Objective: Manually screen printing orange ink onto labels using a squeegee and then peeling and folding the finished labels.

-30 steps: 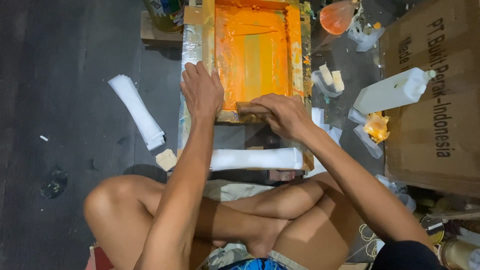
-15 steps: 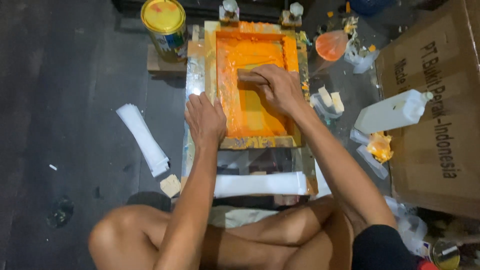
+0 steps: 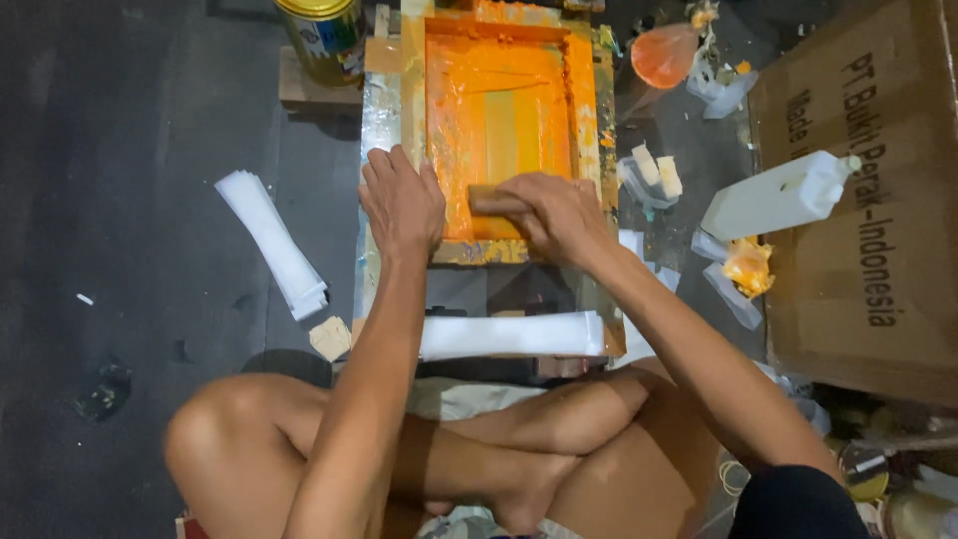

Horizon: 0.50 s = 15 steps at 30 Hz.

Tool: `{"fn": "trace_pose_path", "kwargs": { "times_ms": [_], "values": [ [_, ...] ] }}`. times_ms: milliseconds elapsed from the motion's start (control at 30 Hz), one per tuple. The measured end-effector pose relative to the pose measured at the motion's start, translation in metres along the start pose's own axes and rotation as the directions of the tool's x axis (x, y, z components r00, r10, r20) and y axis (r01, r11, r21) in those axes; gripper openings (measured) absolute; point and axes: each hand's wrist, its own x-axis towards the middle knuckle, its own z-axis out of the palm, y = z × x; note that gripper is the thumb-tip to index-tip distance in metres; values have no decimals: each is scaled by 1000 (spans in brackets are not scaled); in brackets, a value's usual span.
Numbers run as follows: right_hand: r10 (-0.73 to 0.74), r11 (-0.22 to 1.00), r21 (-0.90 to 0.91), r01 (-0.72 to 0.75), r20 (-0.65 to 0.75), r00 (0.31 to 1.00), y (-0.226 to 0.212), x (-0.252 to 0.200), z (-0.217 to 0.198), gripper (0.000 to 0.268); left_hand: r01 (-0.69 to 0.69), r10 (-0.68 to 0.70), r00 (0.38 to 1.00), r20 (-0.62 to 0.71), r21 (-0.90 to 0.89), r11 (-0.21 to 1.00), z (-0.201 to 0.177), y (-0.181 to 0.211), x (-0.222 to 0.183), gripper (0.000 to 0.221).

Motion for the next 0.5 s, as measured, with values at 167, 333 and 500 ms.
{"fn": "trace_pose_path", "kwargs": {
  "times_ms": [167, 333, 500],
  "values": [
    [83, 994, -89, -67, 186, 979, -12, -31, -3, 18, -22, 22, 1000, 8, -36, 999, -5, 0, -3, 44],
    [134, 991, -40, -129, 237, 962, -9, -36, -5, 19, -35, 34, 999, -22, -39, 999, 2, -2, -2, 43],
    [23, 998, 52, -33, 184, 983, 9, -31, 3, 22, -40, 40, 999, 7, -27, 999, 0, -3, 1, 47]
  ]
}}
